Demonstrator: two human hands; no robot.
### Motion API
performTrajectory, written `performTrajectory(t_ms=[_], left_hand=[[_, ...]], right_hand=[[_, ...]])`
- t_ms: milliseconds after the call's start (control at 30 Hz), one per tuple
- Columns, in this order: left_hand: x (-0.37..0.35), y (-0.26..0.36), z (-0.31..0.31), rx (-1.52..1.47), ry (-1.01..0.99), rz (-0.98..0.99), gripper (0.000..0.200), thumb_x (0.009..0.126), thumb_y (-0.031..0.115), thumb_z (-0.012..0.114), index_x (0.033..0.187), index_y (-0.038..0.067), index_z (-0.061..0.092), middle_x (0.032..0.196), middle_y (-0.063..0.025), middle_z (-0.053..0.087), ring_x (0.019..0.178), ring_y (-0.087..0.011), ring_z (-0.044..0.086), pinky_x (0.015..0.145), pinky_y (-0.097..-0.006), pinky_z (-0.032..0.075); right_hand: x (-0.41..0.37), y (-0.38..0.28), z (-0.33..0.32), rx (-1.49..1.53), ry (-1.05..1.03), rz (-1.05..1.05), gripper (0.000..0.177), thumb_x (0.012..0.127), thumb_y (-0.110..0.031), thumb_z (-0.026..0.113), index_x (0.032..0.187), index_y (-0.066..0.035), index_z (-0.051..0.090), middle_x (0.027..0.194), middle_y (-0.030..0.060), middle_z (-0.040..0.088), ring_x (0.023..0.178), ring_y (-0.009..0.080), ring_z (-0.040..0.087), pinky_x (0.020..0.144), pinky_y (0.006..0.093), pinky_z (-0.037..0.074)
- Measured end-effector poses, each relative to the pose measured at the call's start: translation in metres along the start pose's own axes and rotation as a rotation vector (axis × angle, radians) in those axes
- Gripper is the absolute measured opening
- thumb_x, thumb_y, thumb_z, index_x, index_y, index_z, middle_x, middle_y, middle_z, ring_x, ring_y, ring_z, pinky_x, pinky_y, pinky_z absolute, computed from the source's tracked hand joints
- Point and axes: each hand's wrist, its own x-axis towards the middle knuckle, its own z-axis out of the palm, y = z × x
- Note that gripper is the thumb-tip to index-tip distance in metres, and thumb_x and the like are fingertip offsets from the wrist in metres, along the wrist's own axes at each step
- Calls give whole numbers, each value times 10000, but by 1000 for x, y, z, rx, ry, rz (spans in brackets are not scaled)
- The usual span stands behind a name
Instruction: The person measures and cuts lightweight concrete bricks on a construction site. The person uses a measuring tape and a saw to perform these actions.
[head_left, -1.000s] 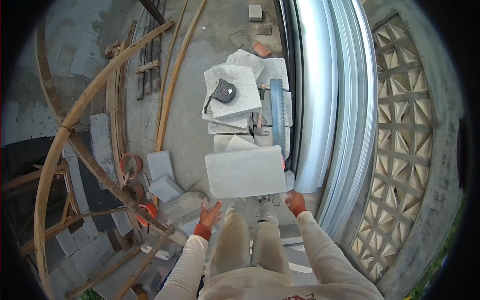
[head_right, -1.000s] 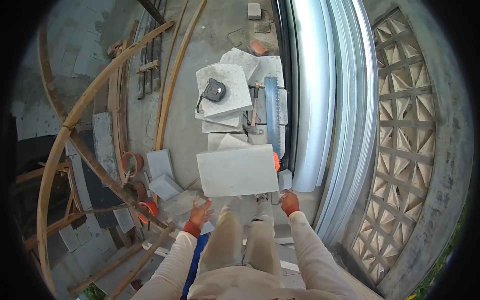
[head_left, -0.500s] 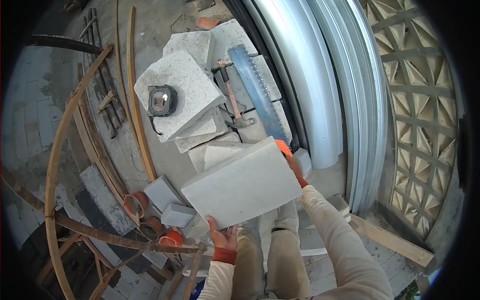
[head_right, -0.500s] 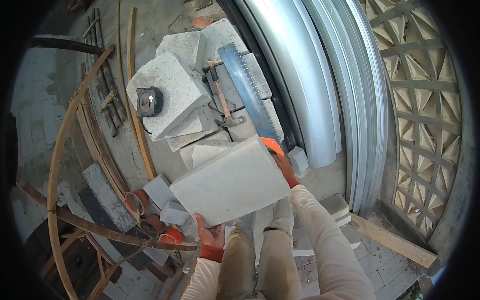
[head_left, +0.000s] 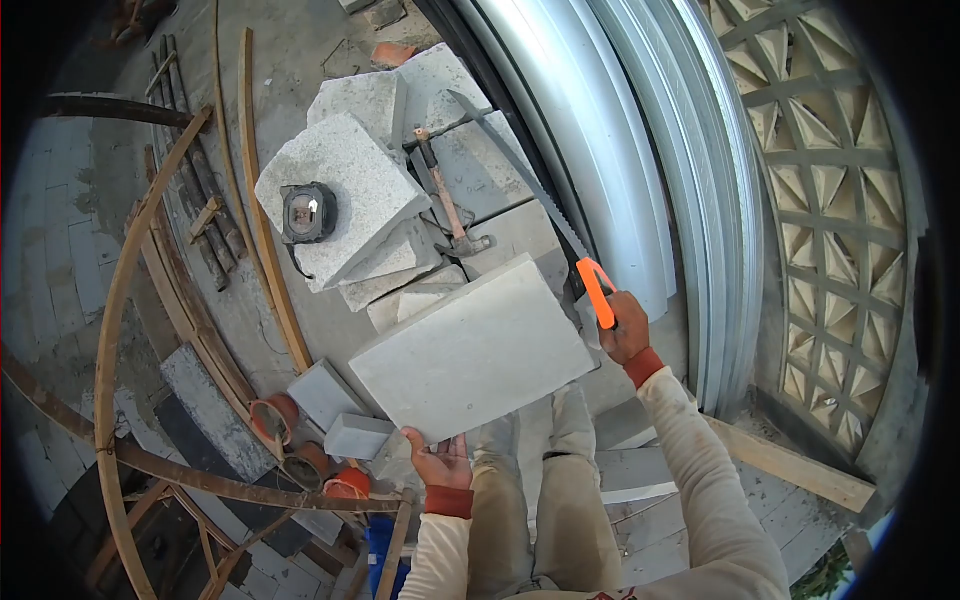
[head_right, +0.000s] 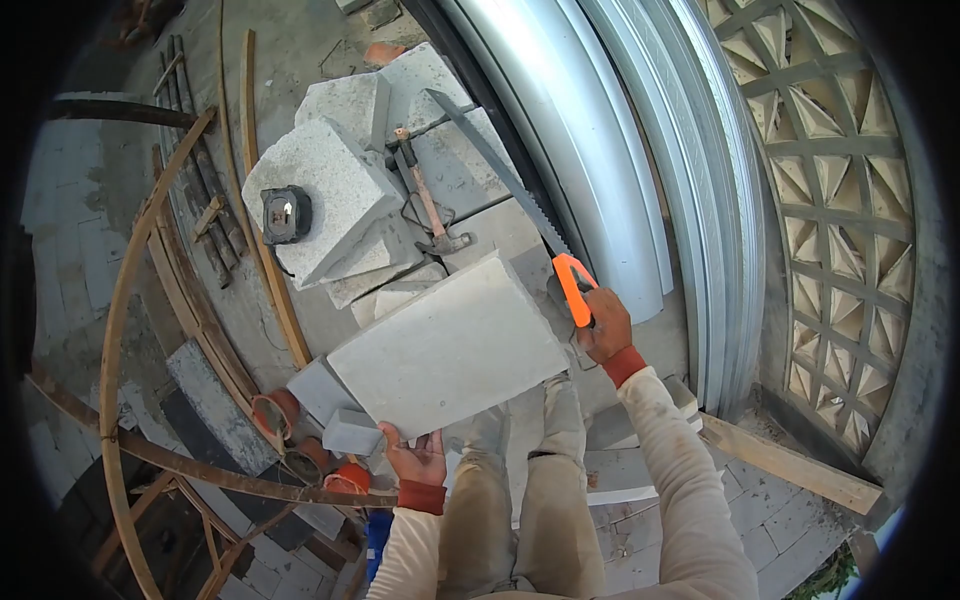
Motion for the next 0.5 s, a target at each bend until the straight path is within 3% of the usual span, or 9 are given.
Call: performTrajectory(t_ms=[67, 167, 200, 300, 400, 500], left_hand=[[-6, -6, 3, -37, 17, -11, 909, 875, 582, 767, 1530, 86, 377, 1513, -98, 442, 1408, -307, 419, 1205, -514, 386], [-6, -13, 7, -73, 35, -31, 910, 879, 577, 765, 1524, 66, 376, 1510, -114, 438, 1407, -309, 419, 1211, -510, 384], [-5, -13, 10, -67, 20, -20, 910, 881, 576, 763, 1524, 62, 374, 1510, -120, 435, 1407, -310, 418, 1212, -508, 384], [-3, -6, 19, -37, -3, 9, 899, 887, 578, 755, 1523, 66, 377, 1509, -125, 433, 1405, -308, 423, 1214, -501, 385], [-1, -1, 13, 29, -71, -8, 898, 871, 583, 771, 1510, 80, 391, 1495, -103, 448, 1400, -303, 431, 1219, -493, 365], [6, 27, -7, 193, -47, -119, 788, 918, 498, 758, 1489, 85, 406, 1477, -108, 468, 1363, -292, 467, 1178, -448, 385]], right_hand=[[5, -24, -14, 109, 70, 73, 118, 826, -52, 696, 896, -30, 603, 828, 140, 587, 748, 369, 589, 683, 406, 487], [6, -46, -41, 218, -1, 276, 105, 863, -52, 707, 874, -18, 608, 786, 121, 587, 715, 296, 623, 674, 360, 489], [1, -45, -48, 244, -48, 334, 83, 885, -17, 697, 949, 6, 650, 824, 88, 651, 777, 188, 668, 733, 316, 520], [2, -69, -57, 559, 31, 400, 121, 911, 7, 672, 1028, 34, 683, 914, 78, 720, 860, 135, 689, 808, 283, 546], [-3, -84, -60, 616, 33, 434, 189, 937, 19, 643, 1118, 50, 687, 1089, 147, 759, 1021, 205, 731, 890, 307, 563], [-5, -97, -64, 541, 97, 419, 157, 938, 7, 660, 1089, 40, 687, 998, 111, 748, 925, 166, 718, 813, 307, 566]])
